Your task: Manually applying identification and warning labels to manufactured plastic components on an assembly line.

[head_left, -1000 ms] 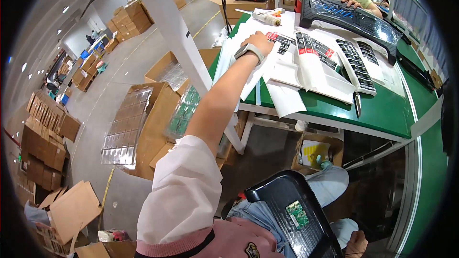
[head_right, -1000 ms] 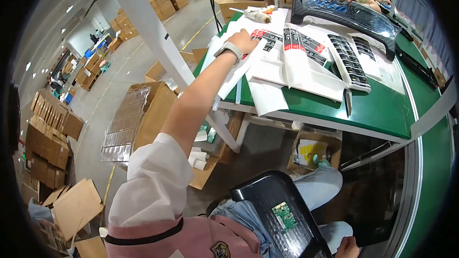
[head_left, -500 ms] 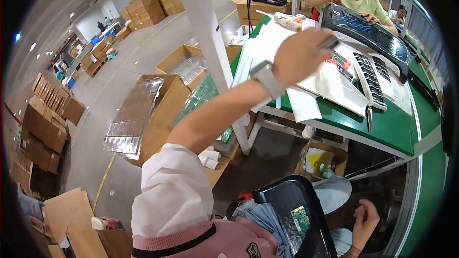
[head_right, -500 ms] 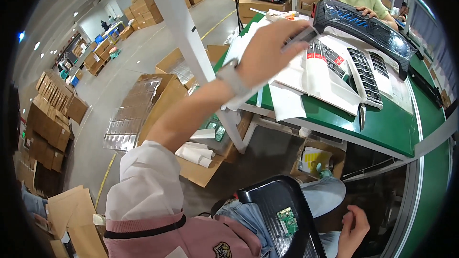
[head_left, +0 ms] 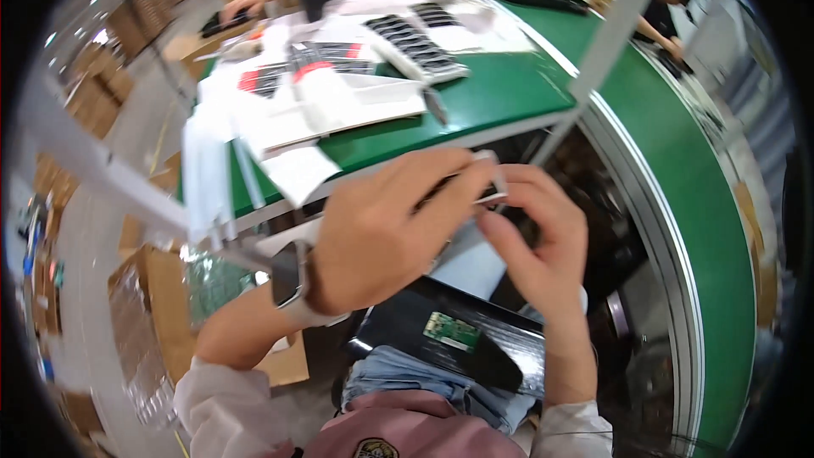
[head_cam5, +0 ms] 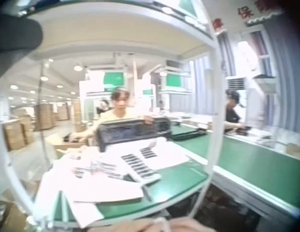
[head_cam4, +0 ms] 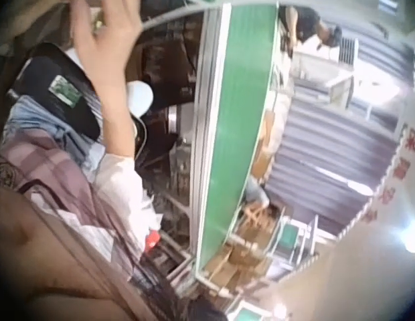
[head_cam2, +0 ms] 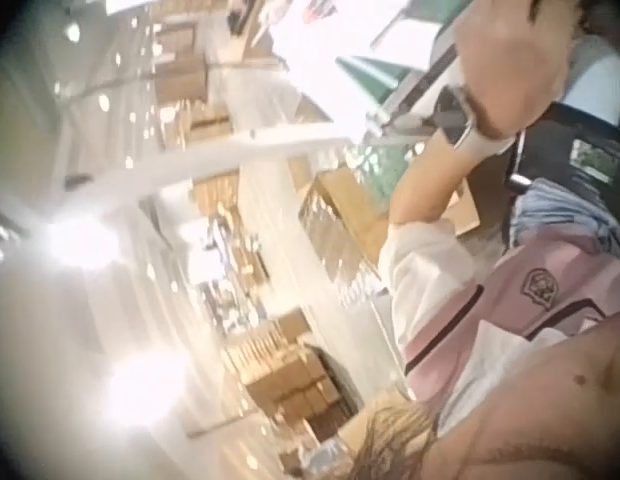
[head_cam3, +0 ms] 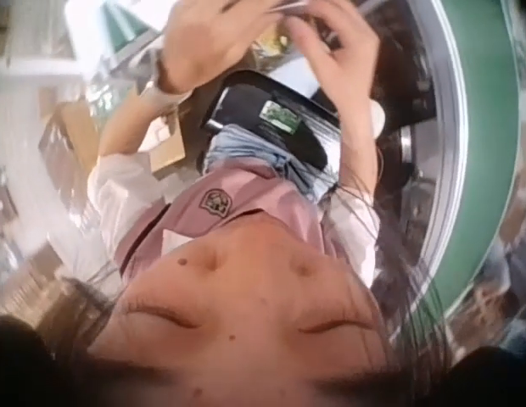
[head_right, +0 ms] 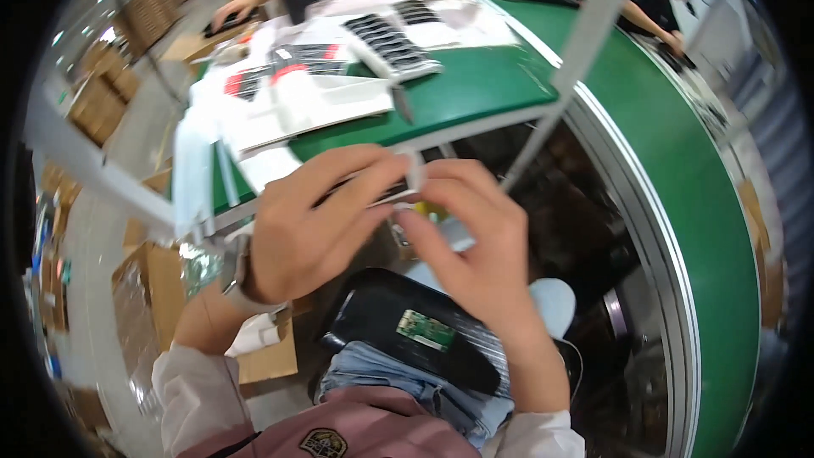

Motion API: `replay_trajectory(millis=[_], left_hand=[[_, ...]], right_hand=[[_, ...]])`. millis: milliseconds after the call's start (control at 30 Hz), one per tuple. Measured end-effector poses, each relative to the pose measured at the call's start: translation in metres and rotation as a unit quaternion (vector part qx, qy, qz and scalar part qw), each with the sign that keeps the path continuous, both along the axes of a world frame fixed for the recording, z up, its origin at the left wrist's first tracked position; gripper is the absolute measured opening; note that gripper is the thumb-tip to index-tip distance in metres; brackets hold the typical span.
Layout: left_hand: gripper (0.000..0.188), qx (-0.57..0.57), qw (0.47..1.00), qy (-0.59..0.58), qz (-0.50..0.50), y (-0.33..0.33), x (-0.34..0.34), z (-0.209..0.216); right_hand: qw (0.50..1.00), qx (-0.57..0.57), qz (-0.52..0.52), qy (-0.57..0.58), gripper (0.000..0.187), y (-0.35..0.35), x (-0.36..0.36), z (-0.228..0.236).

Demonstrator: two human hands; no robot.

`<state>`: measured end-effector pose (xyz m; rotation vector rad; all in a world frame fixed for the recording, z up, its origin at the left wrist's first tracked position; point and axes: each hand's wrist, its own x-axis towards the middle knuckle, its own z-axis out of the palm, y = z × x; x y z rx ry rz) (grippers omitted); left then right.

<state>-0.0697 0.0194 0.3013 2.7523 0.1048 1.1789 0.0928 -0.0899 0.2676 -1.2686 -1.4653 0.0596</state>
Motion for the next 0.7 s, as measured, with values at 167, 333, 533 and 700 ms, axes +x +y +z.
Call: replay_trajectory(millis=[167, 333, 533, 700], left_hand=[[0.04, -0.04, 0.999, 0.036, -0.007, -0.013, 0.014, -0.013], [0.038, -0.097, 0.993, 0.067, -0.031, -0.015, 0.022, -0.016], [0.036, 0.02, 0.996, 0.086, 0.002, -0.009, 0.027, -0.028], [0.035, 0.022, 0.992, 0.121, 0.034, -0.02, 0.031, -0.023]], right_hand=[[0.996, 0.004, -0.05, 0.074, 0.022, -0.014, 0.003, -0.01], [0.995, 0.056, -0.076, 0.042, 0.025, -0.017, 0.01, -0.017], [0.995, 0.019, -0.068, 0.065, 0.018, -0.024, 0.015, -0.026], [0.991, -0.006, -0.097, 0.097, 0.018, -0.028, 0.014, -0.031]])
